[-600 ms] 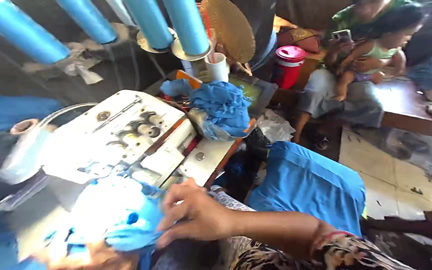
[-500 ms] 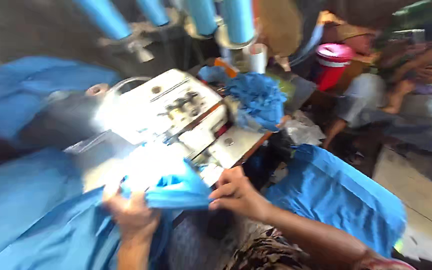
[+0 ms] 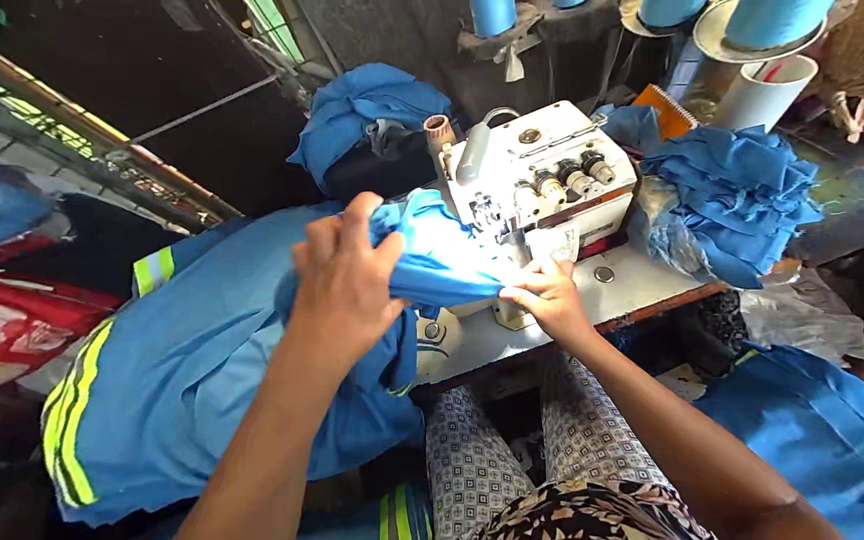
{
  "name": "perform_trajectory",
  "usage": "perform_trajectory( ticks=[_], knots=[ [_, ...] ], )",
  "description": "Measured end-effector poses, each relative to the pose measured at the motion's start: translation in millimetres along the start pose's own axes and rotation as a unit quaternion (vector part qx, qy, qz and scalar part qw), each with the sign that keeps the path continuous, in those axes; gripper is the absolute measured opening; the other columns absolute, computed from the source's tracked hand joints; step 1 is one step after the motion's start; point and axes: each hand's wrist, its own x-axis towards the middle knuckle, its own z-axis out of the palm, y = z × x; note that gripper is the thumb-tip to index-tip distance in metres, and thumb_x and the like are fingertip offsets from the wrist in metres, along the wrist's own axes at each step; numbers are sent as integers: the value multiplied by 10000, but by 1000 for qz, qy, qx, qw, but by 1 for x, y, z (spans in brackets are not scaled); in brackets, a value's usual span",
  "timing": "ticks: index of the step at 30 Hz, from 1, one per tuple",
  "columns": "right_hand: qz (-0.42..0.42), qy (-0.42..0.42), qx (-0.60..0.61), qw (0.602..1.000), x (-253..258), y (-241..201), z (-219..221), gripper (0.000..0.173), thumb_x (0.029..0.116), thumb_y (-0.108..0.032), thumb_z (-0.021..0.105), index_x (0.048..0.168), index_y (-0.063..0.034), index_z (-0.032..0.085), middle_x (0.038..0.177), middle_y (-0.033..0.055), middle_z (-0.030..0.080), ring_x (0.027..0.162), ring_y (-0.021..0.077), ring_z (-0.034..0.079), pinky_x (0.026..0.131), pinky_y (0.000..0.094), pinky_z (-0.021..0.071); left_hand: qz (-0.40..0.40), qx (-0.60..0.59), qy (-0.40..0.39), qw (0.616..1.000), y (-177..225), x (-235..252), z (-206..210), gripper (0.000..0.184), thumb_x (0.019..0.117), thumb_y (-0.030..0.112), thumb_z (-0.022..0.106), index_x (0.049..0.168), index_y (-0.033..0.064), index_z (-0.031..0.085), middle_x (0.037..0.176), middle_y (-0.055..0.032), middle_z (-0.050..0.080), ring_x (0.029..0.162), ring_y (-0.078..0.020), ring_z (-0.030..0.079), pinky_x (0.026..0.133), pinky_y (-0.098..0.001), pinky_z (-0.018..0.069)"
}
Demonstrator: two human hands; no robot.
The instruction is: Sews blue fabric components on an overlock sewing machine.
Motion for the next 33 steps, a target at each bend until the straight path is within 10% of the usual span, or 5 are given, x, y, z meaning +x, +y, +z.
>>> perform_trajectory(
  ticks=[5,12,18,25,33],
  knots=[
    [9,14,-30,999,28,2,6,169,872,-302,762,829,-141,791,971,45,612,1118,323,485,889,605,343,133,1,-58,989,15,-28,-23,427,827,560,684,704,153,719,1322,-162,642,1286,-547,468,900,-756,375],
    [0,-3,-58,998,28,5,5,161,903,-260,719,927,-130,812,1011,64,617,1095,317,484,882,595,334,166,-20,-378,911,50,-26,10,393,951,402,653,1061,30,720,999,-206,709,1039,-419,669,1023,-667,397],
    [-8,-15,-91,996,30,0,3,225,920,-360,726,955,-157,817,1008,70,624,1115,336,489,899,624,330,-1,82,-156,984,-61,-2,-30,464,878,301,818,1228,22,694,1078,-237,711,1044,-497,656,885,-791,381],
    [-189,-112,-54,974,38,-44,7,150,897,-287,717,943,-182,814,984,9,696,1046,221,591,917,554,378,86,12,-59,994,7,-72,-50,377,999,360,534,848,71,725,660,-81,635,615,-275,654,562,-457,516],
    [-299,-299,-84,902,68,-79,43,91,858,-161,750,888,-198,828,820,-32,704,1008,249,590,884,486,398,91,53,-36,994,8,-92,-38,271,994,196,555,810,64,703,693,-75,626,654,-264,646,587,-414,500]
  ],
)
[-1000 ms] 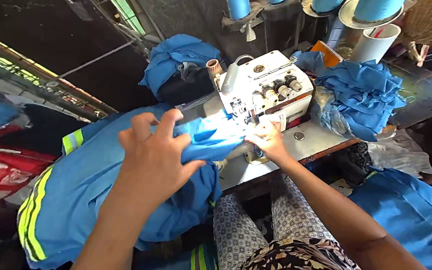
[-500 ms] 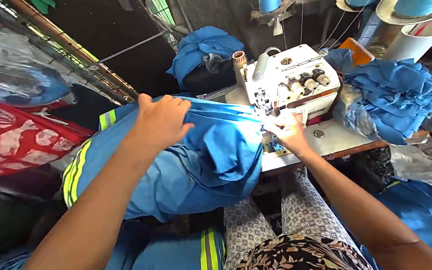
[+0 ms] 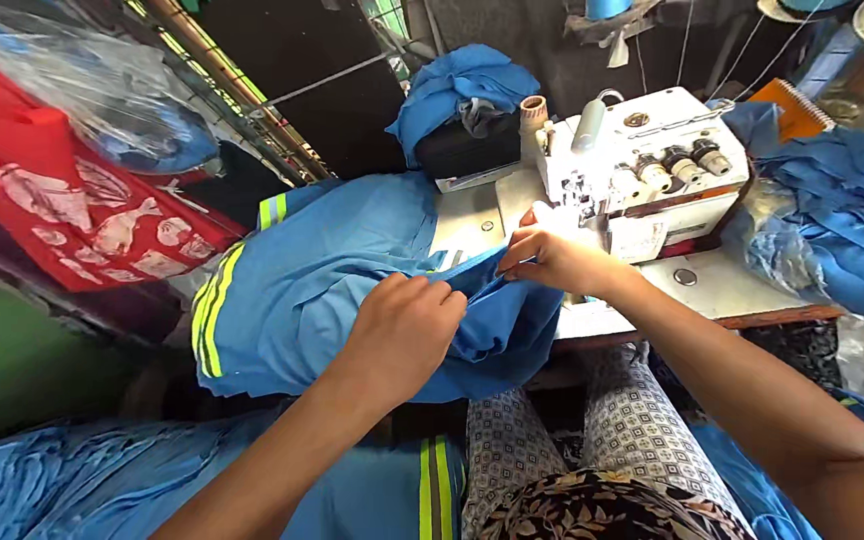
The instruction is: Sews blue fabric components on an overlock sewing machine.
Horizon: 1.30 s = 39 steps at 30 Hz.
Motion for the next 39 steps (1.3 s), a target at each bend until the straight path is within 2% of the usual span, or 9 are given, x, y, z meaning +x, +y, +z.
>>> perform_trajectory(
  ticks=[5,9,20,23,24,26,29,32,39],
  knots=[
    [24,-100,117,988,17,4,-8,33,779,-82,821,776,-109,803,736,2,726,825,152,624,801,422,431,-33,-63,17,997,-1,-22,8,399,1050,284,450,817,74,697,707,-62,650,674,-233,662,599,-394,505],
    [-5,-162,211,964,3,11,-22,129,919,-121,697,871,-61,800,798,-20,719,776,-2,606,753,238,472,-93,-154,66,981,-8,-44,22,412,1048,366,502,849,88,732,731,-35,685,694,-169,653,638,-353,502],
    [-24,82,139,987,-19,-51,12,154,960,-199,675,907,-92,773,868,-18,692,960,113,595,941,351,404,-133,-252,187,940,5,-21,19,371,1000,254,547,695,89,677,589,36,559,583,-14,493,584,-215,374],
    [42,190,171,966,-49,-61,-2,173,992,-229,633,927,-132,761,979,-46,647,1036,64,574,976,331,436,-188,-274,203,921,37,-2,35,481,944,560,611,1087,124,755,893,-23,743,830,-137,661,777,-410,493],
    [67,231,184,953,-62,-64,-9,182,1001,-248,625,929,-150,761,1008,-60,644,1053,55,564,966,313,439,-203,-260,178,927,55,8,49,739,859,730,613,1310,148,672,1039,-63,740,967,-249,653,860,-534,479],
    [110,298,198,927,-95,-69,-20,182,1005,-286,625,937,-200,770,1045,-88,643,1086,49,557,965,288,447,-226,-175,163,944,85,27,100,1018,695,885,586,1451,204,581,1108,-104,718,1104,-418,577,929,-672,382],
    [202,294,164,920,-152,-75,-9,177,997,-426,628,919,-330,755,1025,-170,635,1092,-13,534,971,235,408,-192,-76,208,956,78,26,174,568,803,468,623,1307,207,615,1156,-160,660,1139,-501,528,942,-703,332],
    [300,286,150,898,-189,-71,26,181,969,-428,647,904,-316,773,943,-144,604,1046,1,510,983,269,359,-125,-112,228,959,50,25,175,387,816,106,654,1202,90,673,1074,-207,668,1029,-467,624,805,-585,525],
    [298,294,106,902,-151,-11,34,209,945,-361,680,919,-201,812,952,-45,597,1027,85,508,971,408,333,-97,-73,155,980,-6,59,126,453,778,-102,674,1221,-7,684,1156,-271,633,1142,-470,613,887,-559,548]
  ],
)
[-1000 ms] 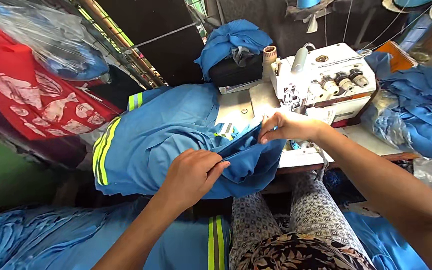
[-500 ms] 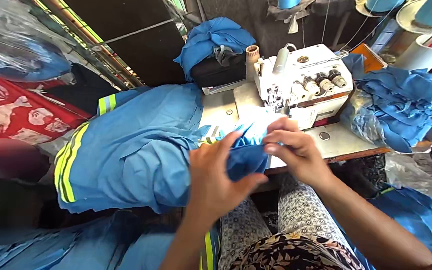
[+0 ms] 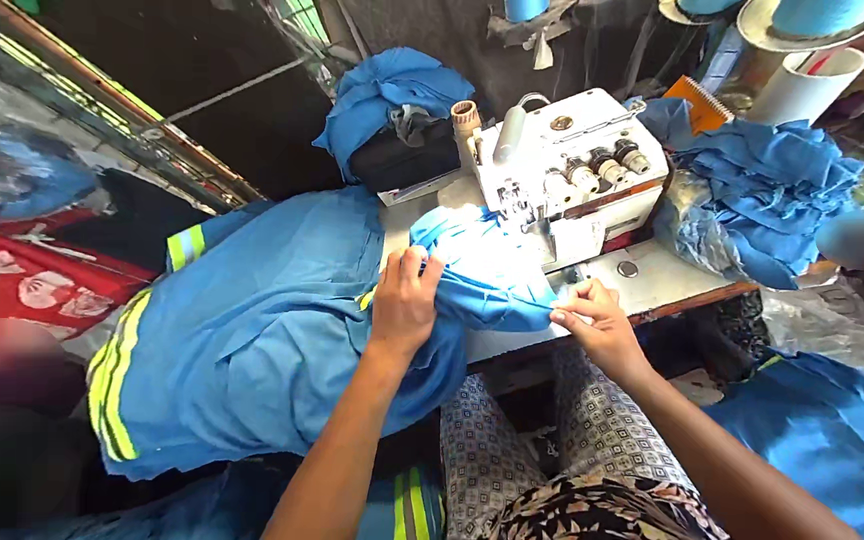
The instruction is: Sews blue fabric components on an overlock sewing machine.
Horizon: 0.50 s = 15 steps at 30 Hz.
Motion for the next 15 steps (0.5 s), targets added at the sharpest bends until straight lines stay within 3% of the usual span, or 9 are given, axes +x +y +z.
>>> perform_trajectory(
  ticks=[3,5,7,8,9,12,14,15],
  knots=[
    [8,4,-9,1000,31,1,12,200,930,-320,701,876,-161,809,935,-7,598,1035,146,525,985,462,335,-95,26,-222,970,3,32,-56,623,818,30,818,1403,48,605,1330,-284,593,1287,-486,537,1040,-642,435],
    [6,5,-30,1000,52,1,18,201,914,-279,725,830,-109,794,959,48,618,1071,237,527,975,524,359,-147,35,-319,936,1,38,-92,554,804,278,886,1284,78,696,1237,-250,660,1178,-516,582,946,-749,412],
    [-30,4,-85,996,72,2,20,195,913,-273,715,842,-103,778,1022,84,615,1137,332,495,942,604,363,-74,45,-278,957,-12,28,-116,458,876,506,750,1044,80,779,984,-179,731,988,-467,659,818,-712,469],
    [-58,4,-135,989,81,2,19,195,919,-289,705,855,-122,783,1032,94,616,1131,368,503,893,626,373,-22,37,-229,972,-19,23,-122,433,921,521,652,927,108,782,856,-105,724,914,-398,671,779,-639,496],
    [-96,2,-181,979,89,0,17,186,921,-296,701,869,-147,800,1013,98,611,1104,381,508,864,627,365,13,13,-194,981,-21,19,-127,403,956,486,586,861,140,769,794,-35,705,921,-333,664,813,-572,502],
    [-183,-51,-229,955,104,-7,7,169,902,-281,688,866,-156,795,990,134,581,1074,414,495,827,618,349,68,-105,-149,981,-15,5,-131,341,996,375,562,838,161,776,785,48,701,1031,-186,643,1029,-426,444],
    [-209,-99,-174,957,103,-18,5,152,885,-269,701,873,-150,796,1004,116,611,1107,398,494,848,617,343,86,-197,-155,964,-7,-6,-127,327,1010,328,571,841,124,762,865,30,733,1136,-129,654,1172,-383,378],
    [-224,-120,-133,958,98,-28,8,129,885,-272,717,886,-175,803,998,74,676,1114,352,545,881,625,360,93,-231,-161,955,-4,-9,-124,314,1014,305,570,846,111,751,920,15,744,1155,-114,659,1195,-383,370]
  ],
)
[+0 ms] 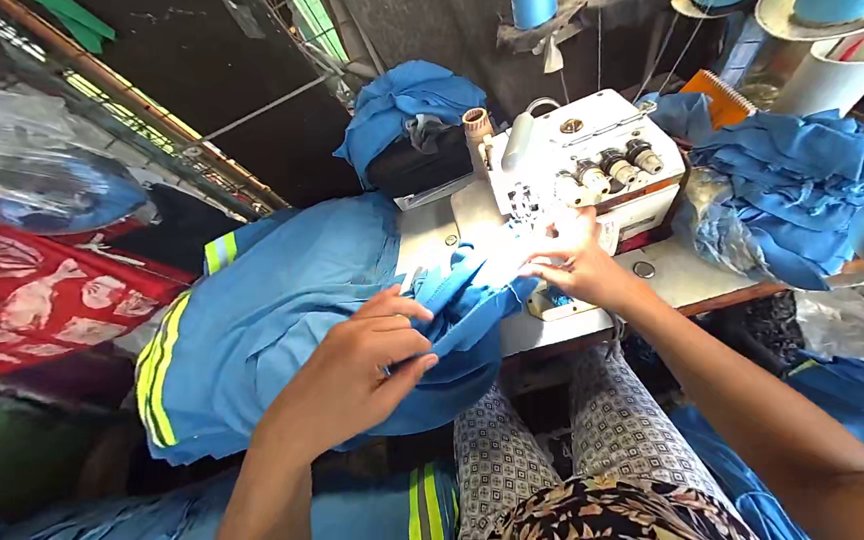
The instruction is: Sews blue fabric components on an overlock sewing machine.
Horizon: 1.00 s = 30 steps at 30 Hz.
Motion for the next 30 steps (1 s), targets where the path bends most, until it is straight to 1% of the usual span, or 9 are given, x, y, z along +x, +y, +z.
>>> perform_trajectory(
  ticks=[5,8,10,12,13,15,16,20,30],
  knots=[
    [-83,-1,34,996,1,-40,19,114,899,-309,731,940,-218,786,1023,16,647,1057,240,542,908,529,333,27,-33,6,999,7,2,9,296,1021,272,549,861,113,740,893,28,739,970,-32,691,1126,-318,441],
    [-40,48,47,997,-10,-35,15,119,892,-306,733,905,-209,801,968,0,654,1043,240,531,899,511,337,-32,33,86,995,9,6,16,312,995,311,558,854,123,763,774,26,707,799,-51,648,901,-292,485],
    [27,79,106,991,-24,-37,8,112,898,-294,752,896,-196,808,966,-17,637,1091,201,516,950,480,350,-101,69,145,982,15,18,43,353,932,440,644,921,111,772,824,-41,721,799,-171,665,837,-452,480],
    [81,117,154,978,-39,-39,2,96,894,-284,766,878,-196,803,944,-55,619,1046,104,531,968,387,388,-137,69,127,980,22,37,92,592,777,627,757,1129,151,740,1028,-89,731,976,-294,681,894,-621,460],
    [100,132,163,973,-48,-39,-2,92,892,-279,767,872,-197,802,928,-67,618,1021,74,535,966,360,388,-136,82,117,980,19,47,120,682,709,629,798,1226,192,722,1122,-111,719,1060,-359,665,913,-693,429],
    [132,138,137,972,-69,-35,-6,117,892,-317,757,884,-211,806,931,-67,615,1015,62,533,970,368,369,-114,115,149,975,-5,52,165,510,738,358,824,1223,222,742,1187,-144,711,1113,-449,637,903,-766,383],
    [146,131,121,973,-81,-33,-6,138,894,-350,752,883,-222,803,932,-66,603,1012,61,521,975,382,343,-99,131,181,970,-20,50,173,392,750,209,795,1141,207,771,1151,-162,717,1102,-461,638,895,-743,394],
    [177,133,115,968,-101,-31,1,149,889,-404,743,869,-269,802,899,-98,569,993,34,491,963,354,313,-42,160,162,973,-39,49,143,185,769,98,753,953,100,776,1077,-176,714,1077,-408,666,826,-588,535],
    [226,142,78,960,-76,-10,20,168,885,-337,741,892,-189,821,923,-1,603,1057,206,506,933,468,353,-37,170,131,976,-40,69,108,231,737,4,777,966,34,768,1092,-202,693,1119,-407,623,942,-516,528]
  ],
)
